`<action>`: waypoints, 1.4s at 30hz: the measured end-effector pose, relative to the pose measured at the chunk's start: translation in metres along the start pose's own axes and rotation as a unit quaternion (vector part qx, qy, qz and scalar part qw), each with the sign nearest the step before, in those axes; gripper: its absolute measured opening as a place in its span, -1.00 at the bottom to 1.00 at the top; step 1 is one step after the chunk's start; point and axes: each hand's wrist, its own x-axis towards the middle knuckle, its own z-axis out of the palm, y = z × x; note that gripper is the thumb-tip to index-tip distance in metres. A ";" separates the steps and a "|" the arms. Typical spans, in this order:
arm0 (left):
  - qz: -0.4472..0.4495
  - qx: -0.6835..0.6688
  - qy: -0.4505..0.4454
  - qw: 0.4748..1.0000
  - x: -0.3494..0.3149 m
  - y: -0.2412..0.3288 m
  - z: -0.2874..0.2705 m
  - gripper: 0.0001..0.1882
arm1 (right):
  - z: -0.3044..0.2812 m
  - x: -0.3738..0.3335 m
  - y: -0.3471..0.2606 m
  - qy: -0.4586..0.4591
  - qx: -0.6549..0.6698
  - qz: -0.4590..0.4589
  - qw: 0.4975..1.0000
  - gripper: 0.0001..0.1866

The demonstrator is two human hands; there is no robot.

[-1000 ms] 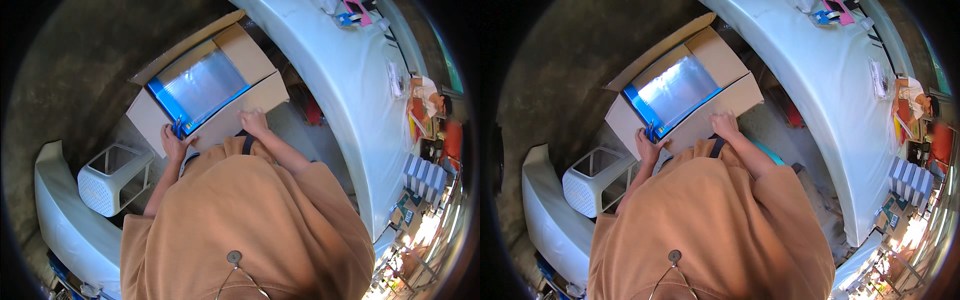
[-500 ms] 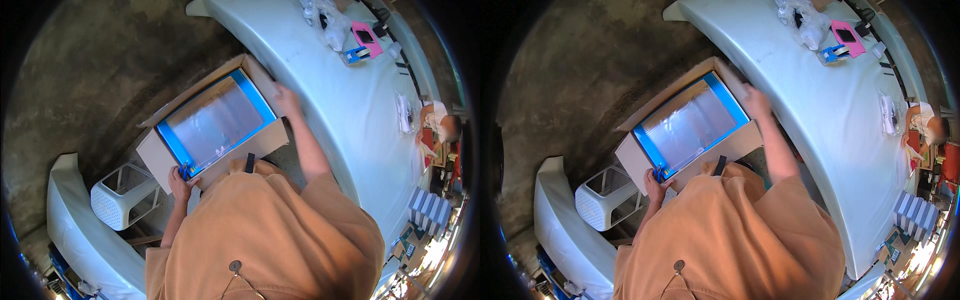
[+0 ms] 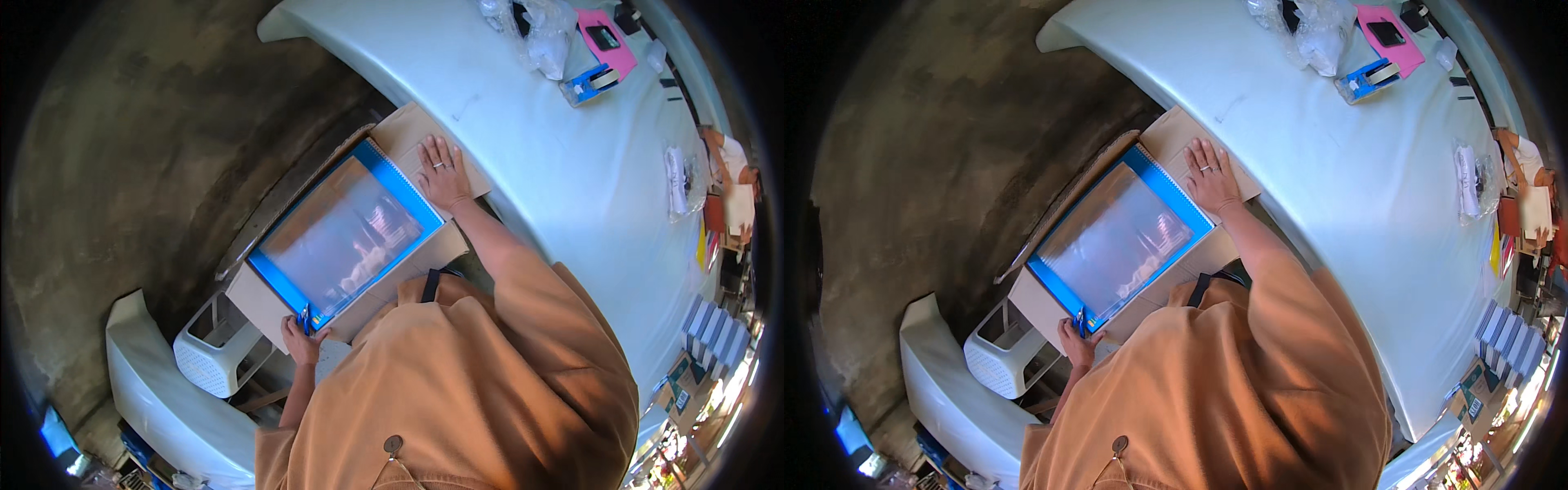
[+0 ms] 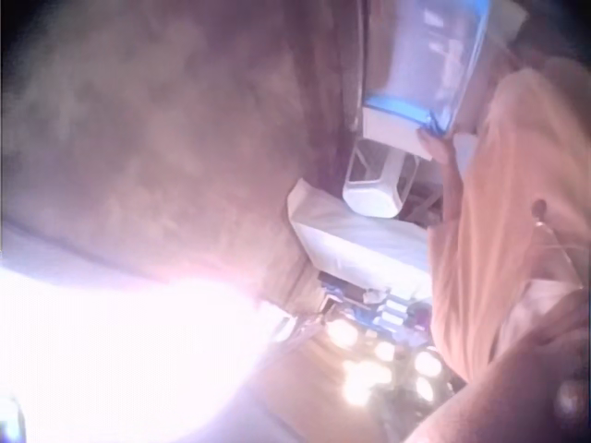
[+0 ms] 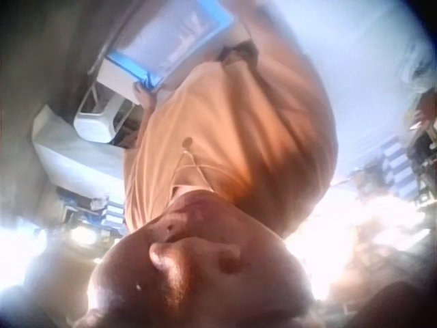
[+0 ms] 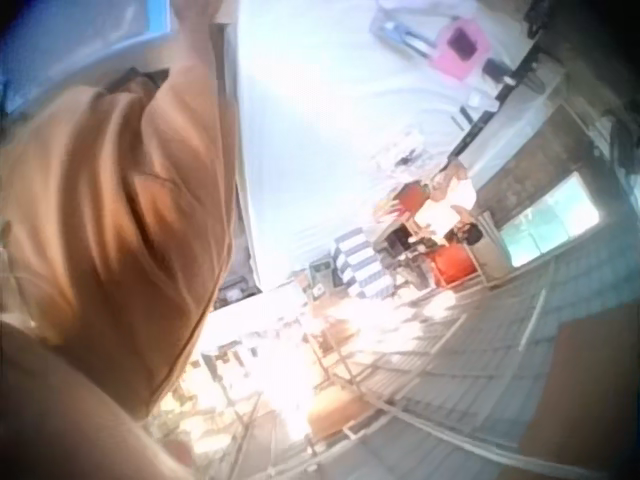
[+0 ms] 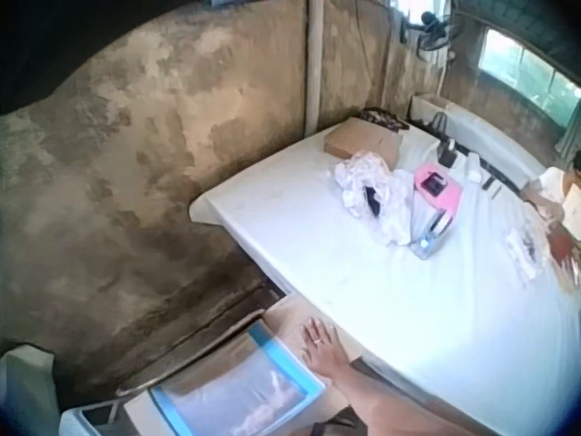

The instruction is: The person opens a cardboard box, removes plastic covers, and proceeds to sort and pack notebooks of various colors into the box, eventually handling a stack of black binding combs on the table.

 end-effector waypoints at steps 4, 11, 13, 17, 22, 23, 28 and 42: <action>-0.009 0.013 -0.006 1.000 0.000 0.006 -0.001 -0.04 | 0.065 0.004 0.028 -0.186 0.458 0.164 0.853 -0.25; -0.024 0.042 -0.036 0.998 0.014 0.010 -0.005 -0.03 | 0.103 -0.007 0.018 -0.375 0.475 0.276 0.747 -0.45; -0.034 0.023 -0.045 0.998 0.012 0.014 -0.009 -0.03 | 0.093 -0.007 0.012 -0.316 0.494 0.269 0.764 -0.52; -0.031 0.022 -0.024 0.999 0.008 0.015 -0.010 -0.03 | 0.015 0.009 -0.023 0.080 0.291 0.092 0.949 -0.69; -0.019 0.003 -0.025 1.000 0.007 0.005 -0.004 -0.03 | -0.021 0.041 -0.093 0.017 0.323 -0.103 0.941 -0.47; -0.006 0.003 -0.005 1.000 0.008 0.001 -0.001 -0.03 | -0.032 0.054 -0.103 -0.097 0.241 -0.169 0.951 -0.40; 0.003 -0.023 0.027 0.999 0.004 -0.005 0.002 -0.04 | -0.005 0.080 -0.137 -0.071 0.108 -0.247 0.960 -0.17; 0.025 -0.051 0.109 0.992 -0.010 -0.044 0.038 -0.42 | -0.122 0.081 -0.133 -0.224 0.291 -0.245 0.897 -0.76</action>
